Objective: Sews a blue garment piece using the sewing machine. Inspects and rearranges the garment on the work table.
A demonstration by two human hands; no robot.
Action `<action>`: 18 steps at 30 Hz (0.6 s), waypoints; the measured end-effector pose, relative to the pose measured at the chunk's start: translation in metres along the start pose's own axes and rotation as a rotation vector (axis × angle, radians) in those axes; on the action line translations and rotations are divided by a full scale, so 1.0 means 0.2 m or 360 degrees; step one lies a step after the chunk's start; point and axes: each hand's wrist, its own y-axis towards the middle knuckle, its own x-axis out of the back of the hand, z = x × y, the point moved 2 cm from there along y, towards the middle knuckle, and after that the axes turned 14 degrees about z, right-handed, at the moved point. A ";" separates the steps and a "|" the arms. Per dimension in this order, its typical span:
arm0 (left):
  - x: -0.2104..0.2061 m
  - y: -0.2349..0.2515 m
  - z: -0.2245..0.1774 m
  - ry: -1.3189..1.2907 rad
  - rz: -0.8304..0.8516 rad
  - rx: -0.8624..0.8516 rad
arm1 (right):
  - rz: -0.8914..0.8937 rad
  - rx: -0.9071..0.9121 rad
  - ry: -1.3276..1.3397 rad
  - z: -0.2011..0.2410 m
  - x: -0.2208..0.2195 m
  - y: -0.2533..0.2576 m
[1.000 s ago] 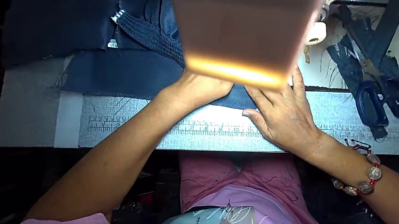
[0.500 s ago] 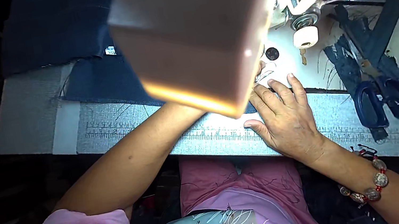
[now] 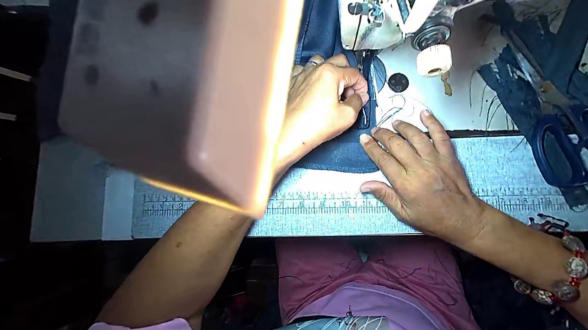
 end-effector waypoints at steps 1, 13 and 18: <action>0.01 0.00 -0.01 -0.0015 0.0002 -0.0030 | 0.0027 0.0008 0.0048 -0.01 0.01 0.00; -0.14 0.01 0.25 0.0034 -0.0125 -0.0206 | -0.0035 -0.0204 0.0300 -0.16 0.11 0.15; -0.11 0.00 0.15 -0.0014 -0.0149 -0.0147 | -0.0033 -0.0235 0.0222 -0.17 0.05 0.13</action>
